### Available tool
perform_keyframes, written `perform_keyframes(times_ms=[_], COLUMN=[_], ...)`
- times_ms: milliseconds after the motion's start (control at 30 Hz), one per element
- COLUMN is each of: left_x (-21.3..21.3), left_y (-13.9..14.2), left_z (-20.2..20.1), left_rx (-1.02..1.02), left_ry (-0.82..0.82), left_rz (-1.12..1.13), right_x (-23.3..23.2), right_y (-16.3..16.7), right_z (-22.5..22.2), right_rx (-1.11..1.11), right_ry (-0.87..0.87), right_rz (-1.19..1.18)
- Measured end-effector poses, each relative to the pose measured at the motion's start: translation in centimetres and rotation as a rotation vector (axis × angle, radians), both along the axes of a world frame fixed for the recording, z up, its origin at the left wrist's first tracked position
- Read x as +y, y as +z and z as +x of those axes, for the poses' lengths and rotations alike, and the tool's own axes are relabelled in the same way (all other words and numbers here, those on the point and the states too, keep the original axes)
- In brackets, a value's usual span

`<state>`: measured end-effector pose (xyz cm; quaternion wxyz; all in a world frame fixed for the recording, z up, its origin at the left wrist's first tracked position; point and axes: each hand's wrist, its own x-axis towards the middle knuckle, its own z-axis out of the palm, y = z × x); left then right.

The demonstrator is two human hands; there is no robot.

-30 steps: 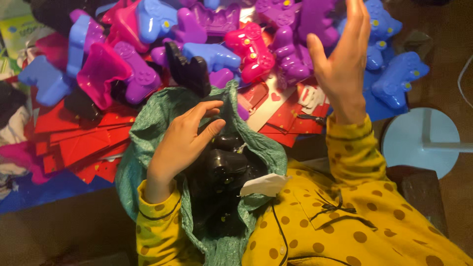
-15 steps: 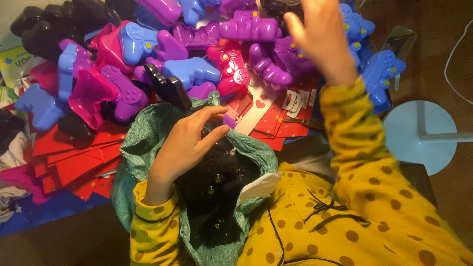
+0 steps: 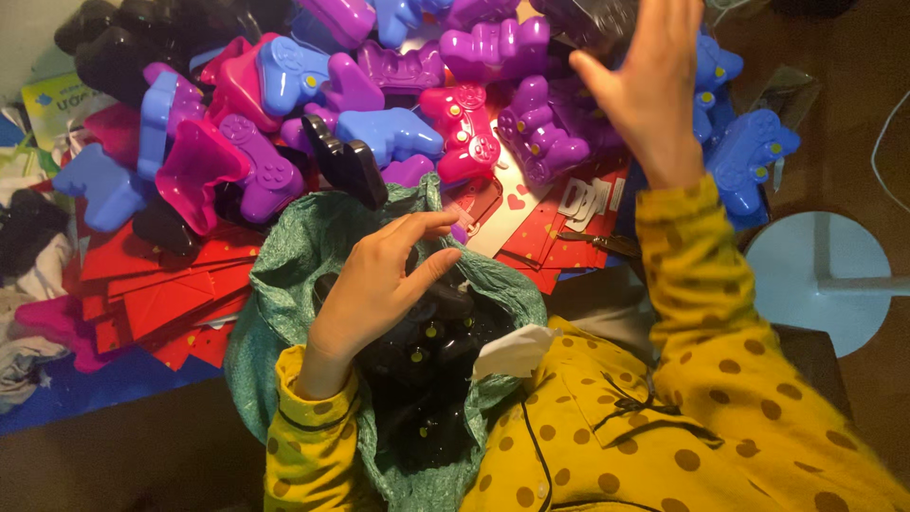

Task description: The person repeatedly picks up small plastic containers shaped like game controllers from a table, inspects them by turning them over, and places them into a green woven bag. The person handles black, purple, and blue containers one at a time, occasionally adjusting the bag's opening.

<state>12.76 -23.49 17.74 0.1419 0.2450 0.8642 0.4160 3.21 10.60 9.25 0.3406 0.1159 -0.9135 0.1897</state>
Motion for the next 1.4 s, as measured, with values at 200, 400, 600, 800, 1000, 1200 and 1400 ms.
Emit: perform_keyframes(times_ms=[200,400,600,800,1000,1200,1400], left_x=[0.5,-0.3,-3.9,-4.6,-4.5,-3.3,-2.6], left_y=[-1.0,-2.9,-3.8,-3.4,-3.9,-4.1,-4.0], left_z=[1.1,2.5,1.4,0.9,0.7,0.6,0.9], left_rx=[0.154,-0.131,-0.487,-0.665,-0.738,-0.384,0.041], left_ry=[-0.017,0.119,0.259,0.297,0.162,0.307,0.233], left_rz=[0.152,0.53,1.015,1.201,1.123,0.96,0.609], right_x=[-7.8,-15.9,-16.7,-16.5,-16.2,-16.1,-16.4], right_y=[2.7,4.6,4.8,4.2,4.0,3.0,1.9], right_z=[8.1,11.4,11.8,12.0,11.3,11.0,10.2], right_rx=[0.065,-0.237,-0.302,-0.147,-0.325,-0.672,-0.698], right_ry=[0.24,0.525,0.682,0.629,0.706,0.732,0.717], right_rz=[-0.232,-0.399,-0.277,-0.352,-0.872,-1.151,-1.212])
